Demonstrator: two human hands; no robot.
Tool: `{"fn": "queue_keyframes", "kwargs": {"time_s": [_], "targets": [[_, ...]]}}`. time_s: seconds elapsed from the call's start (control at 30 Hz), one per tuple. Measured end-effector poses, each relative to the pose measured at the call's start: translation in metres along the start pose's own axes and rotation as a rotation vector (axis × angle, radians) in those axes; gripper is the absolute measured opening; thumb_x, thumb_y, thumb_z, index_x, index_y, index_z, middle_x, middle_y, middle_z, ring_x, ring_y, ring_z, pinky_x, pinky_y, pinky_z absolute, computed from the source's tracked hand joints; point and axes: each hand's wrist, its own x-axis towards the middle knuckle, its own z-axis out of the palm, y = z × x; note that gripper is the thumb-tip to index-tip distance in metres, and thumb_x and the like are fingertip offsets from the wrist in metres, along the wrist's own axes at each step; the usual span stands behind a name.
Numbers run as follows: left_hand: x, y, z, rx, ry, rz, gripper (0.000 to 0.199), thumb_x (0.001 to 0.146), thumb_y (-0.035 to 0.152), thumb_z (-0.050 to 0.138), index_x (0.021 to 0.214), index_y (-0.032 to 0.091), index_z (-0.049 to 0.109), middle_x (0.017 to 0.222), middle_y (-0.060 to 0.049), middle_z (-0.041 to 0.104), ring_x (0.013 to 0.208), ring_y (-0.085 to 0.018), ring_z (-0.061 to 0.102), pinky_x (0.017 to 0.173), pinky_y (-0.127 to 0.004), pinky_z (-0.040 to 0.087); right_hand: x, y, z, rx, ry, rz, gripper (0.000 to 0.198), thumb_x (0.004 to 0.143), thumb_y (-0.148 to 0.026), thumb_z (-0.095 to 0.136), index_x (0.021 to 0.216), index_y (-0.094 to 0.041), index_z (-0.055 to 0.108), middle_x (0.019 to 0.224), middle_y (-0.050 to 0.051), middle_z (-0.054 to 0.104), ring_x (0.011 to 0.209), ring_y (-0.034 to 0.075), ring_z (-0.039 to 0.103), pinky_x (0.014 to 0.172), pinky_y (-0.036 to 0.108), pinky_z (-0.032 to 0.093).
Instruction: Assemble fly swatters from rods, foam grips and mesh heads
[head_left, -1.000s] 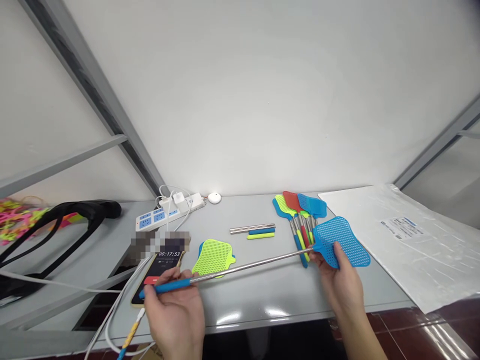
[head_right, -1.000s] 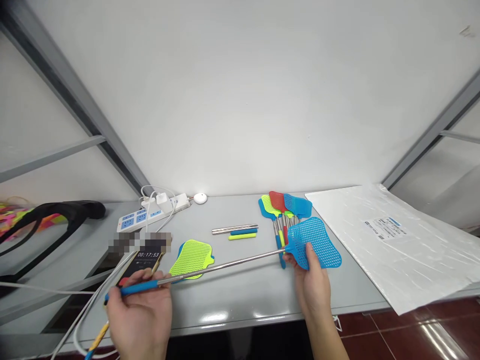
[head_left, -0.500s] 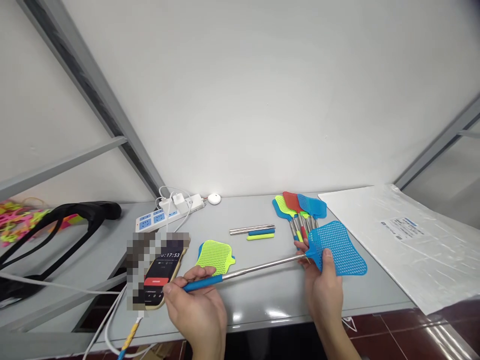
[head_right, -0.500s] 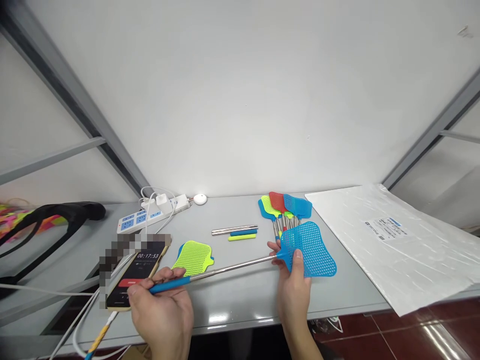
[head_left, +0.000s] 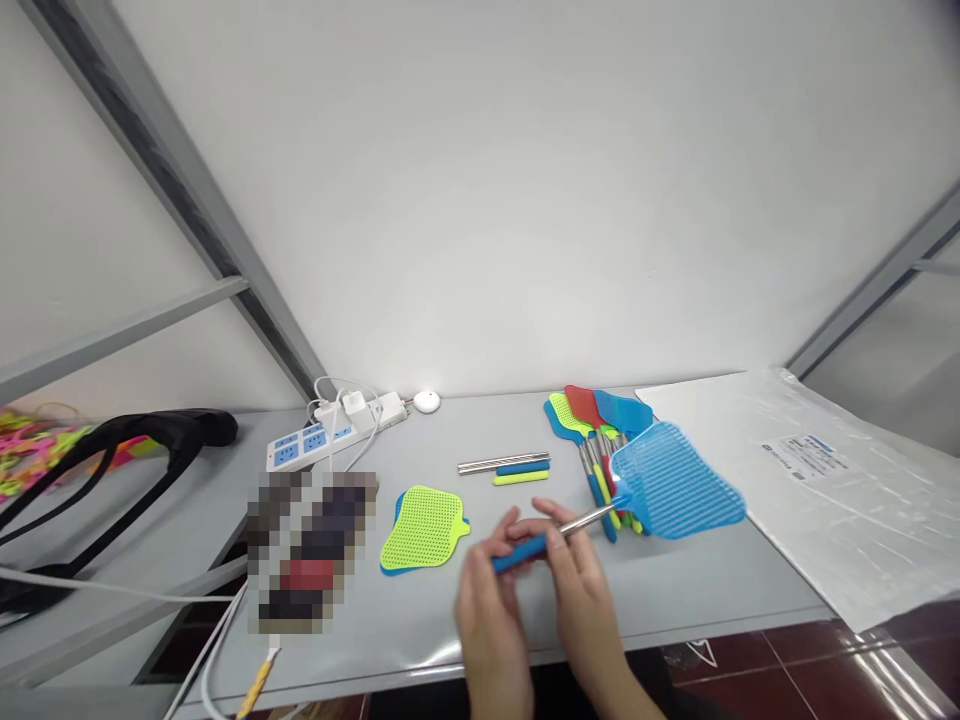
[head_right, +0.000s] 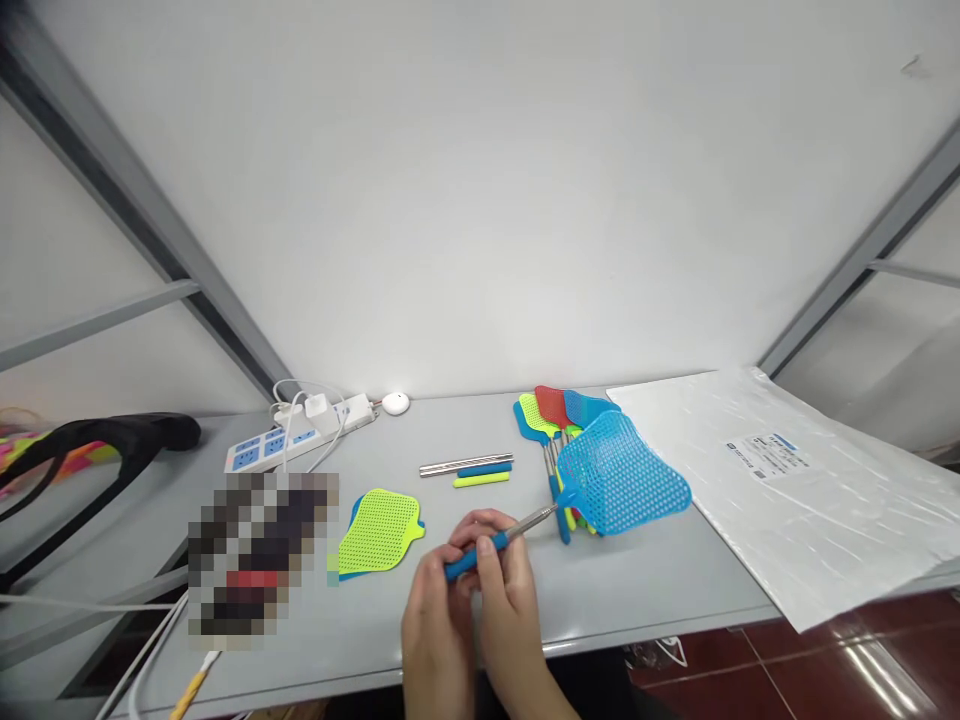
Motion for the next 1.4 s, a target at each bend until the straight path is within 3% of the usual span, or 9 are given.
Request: {"fn": "queue_keyframes", "kwargs": {"time_s": [0.17,0.27,0.4,0.5,0.77,0.9,1.1,1.27,1.4], "targets": [[-0.010,-0.012,0.001,0.402,-0.457,0.044,0.041,0.093,0.053,0.048,0.109,0.022,0.069,0.144,-0.011,0.052,0.130,-0.030,0.049,0.106,-0.046,0.041,0.008,-0.004,-0.019,-0.235,0.097,-0.102,0.040,0.090,-0.053,0.052,0.111,-0.021,0.064,0.099,0.007,0.070,0.080,0.020,0.064,0.067,0.029,0.050],[0.005,-0.004,-0.004,0.571,-0.634,0.142,0.034,0.092,0.045,0.051,0.109,0.023,0.071,0.138,-0.011,0.057,0.129,-0.030,0.049,0.111,-0.050,0.035,0.032,-0.018,-0.052,-0.579,0.065,-0.172,0.049,0.091,-0.053,0.050,0.127,-0.021,0.059,0.098,0.008,0.070,0.076,0.022,0.063,0.067,0.031,0.048],[0.033,0.004,-0.020,0.615,-0.572,0.389,0.023,0.089,0.036,0.059,0.100,0.024,0.075,0.112,-0.012,0.069,0.109,-0.030,0.060,0.100,-0.048,0.043,0.072,-0.044,-0.085,-1.195,0.144,-0.151,0.063,0.096,-0.050,0.037,0.150,-0.019,0.032,0.077,0.006,0.068,0.065,0.025,0.063,0.057,0.032,0.041],[0.048,0.007,-0.035,0.612,-0.434,0.520,0.016,0.086,0.031,0.063,0.091,0.024,0.076,0.099,-0.010,0.071,0.099,-0.029,0.062,0.092,-0.043,0.045,0.099,-0.058,-0.088,-1.533,0.124,-0.069,0.055,0.097,-0.042,0.033,0.145,-0.015,0.036,0.074,0.009,0.068,0.068,0.027,0.065,0.056,0.031,0.037],[0.055,0.022,-0.061,0.537,-0.222,0.526,0.014,0.078,0.035,0.071,0.078,0.022,0.076,0.084,-0.009,0.069,0.086,-0.028,0.060,0.083,-0.037,0.044,0.125,-0.050,-0.082,-1.642,0.086,-0.018,0.037,0.095,-0.033,0.034,0.119,-0.015,0.056,0.080,0.013,0.070,0.073,0.030,0.067,0.057,0.032,0.038],[0.053,0.021,-0.058,0.585,-0.316,0.536,0.010,0.082,0.029,0.066,0.077,0.023,0.074,0.082,-0.008,0.069,0.084,-0.027,0.061,0.080,-0.037,0.046,0.124,-0.054,-0.080,-1.676,0.059,-0.117,0.039,0.097,-0.036,0.034,0.120,-0.014,0.056,0.096,0.017,0.071,0.082,0.032,0.067,0.066,0.036,0.040],[0.054,0.019,-0.053,0.752,-0.445,0.686,0.017,0.088,0.015,0.054,0.085,0.023,0.068,0.083,-0.005,0.068,0.083,-0.023,0.061,0.077,-0.035,0.045,0.138,-0.062,-0.036,-1.677,-0.302,-0.334,0.035,0.100,-0.032,0.034,0.121,-0.022,0.060,0.115,0.010,0.068,0.099,0.026,0.064,0.079,0.034,0.041],[0.049,0.023,-0.048,0.871,-0.490,0.728,0.018,0.088,0.012,0.052,0.088,0.023,0.067,0.083,-0.005,0.067,0.084,-0.024,0.058,0.077,-0.036,0.044,0.174,-0.046,0.011,-1.681,-0.698,-0.384,0.022,0.096,-0.031,0.050,0.104,-0.021,0.068,0.103,0.008,0.070,0.090,0.021,0.065,0.080,0.032,0.045],[0.045,0.025,-0.047,0.986,-0.582,0.730,0.018,0.089,0.012,0.049,0.093,0.022,0.064,0.088,-0.007,0.066,0.086,-0.025,0.055,0.081,-0.039,0.043,0.193,-0.031,0.028,-1.701,-0.866,-0.373,0.025,0.094,-0.039,0.058,0.101,-0.016,0.064,0.097,0.004,0.067,0.083,0.016,0.063,0.078,0.036,0.052]]}}
